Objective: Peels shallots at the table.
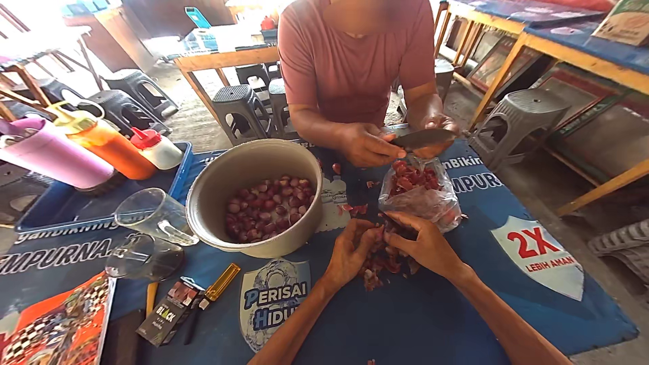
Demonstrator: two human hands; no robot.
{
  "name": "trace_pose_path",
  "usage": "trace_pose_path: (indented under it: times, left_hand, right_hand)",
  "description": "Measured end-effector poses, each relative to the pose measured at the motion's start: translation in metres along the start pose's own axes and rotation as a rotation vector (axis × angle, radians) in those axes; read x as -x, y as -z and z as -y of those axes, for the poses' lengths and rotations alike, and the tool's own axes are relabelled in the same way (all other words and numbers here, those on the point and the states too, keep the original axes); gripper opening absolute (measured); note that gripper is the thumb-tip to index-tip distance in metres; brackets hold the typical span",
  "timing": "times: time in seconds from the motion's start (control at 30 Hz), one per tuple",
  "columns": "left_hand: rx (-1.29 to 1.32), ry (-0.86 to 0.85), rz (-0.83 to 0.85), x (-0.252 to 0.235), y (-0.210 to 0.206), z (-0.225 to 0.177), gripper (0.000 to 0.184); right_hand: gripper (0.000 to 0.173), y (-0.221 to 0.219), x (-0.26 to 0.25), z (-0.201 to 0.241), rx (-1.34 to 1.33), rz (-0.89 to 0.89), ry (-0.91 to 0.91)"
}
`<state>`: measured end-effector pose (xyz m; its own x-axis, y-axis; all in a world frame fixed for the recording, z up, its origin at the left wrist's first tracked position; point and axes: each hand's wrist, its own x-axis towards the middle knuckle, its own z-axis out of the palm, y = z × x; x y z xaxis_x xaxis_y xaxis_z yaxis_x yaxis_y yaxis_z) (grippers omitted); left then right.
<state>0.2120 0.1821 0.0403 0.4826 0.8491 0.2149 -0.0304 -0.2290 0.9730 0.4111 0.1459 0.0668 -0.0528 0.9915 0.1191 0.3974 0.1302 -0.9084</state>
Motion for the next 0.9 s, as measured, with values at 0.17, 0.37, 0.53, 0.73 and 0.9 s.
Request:
trace_pose_path:
  times: [0.17, 0.37, 0.53, 0.73, 0.9]
  left_hand:
    - [-0.009, 0.023, 0.012, -0.0009, 0.0021, 0.0010, 0.028]
    - [-0.001, -0.020, 0.079, 0.0003, 0.0036, -0.0009, 0.037]
    - [0.013, -0.066, 0.083, -0.0001, 0.0007, 0.0049, 0.034]
    - [0.018, -0.055, 0.104, -0.0005, 0.0019, 0.0024, 0.034]
    - [0.072, -0.032, 0.044, -0.0010, 0.0029, 0.0014, 0.030]
  right_hand:
    - [0.028, -0.0016, 0.0016, -0.0017, 0.073, 0.009, 0.023]
    - [0.024, -0.0047, 0.0048, 0.0005, 0.125, -0.020, -0.008]
    - [0.028, -0.0039, 0.0054, -0.0003, 0.203, -0.012, 0.012]
    - [0.027, -0.0009, 0.0041, 0.0055, 0.263, -0.044, -0.053]
    - [0.027, 0.0020, 0.0019, 0.0034, 0.279, -0.098, -0.086]
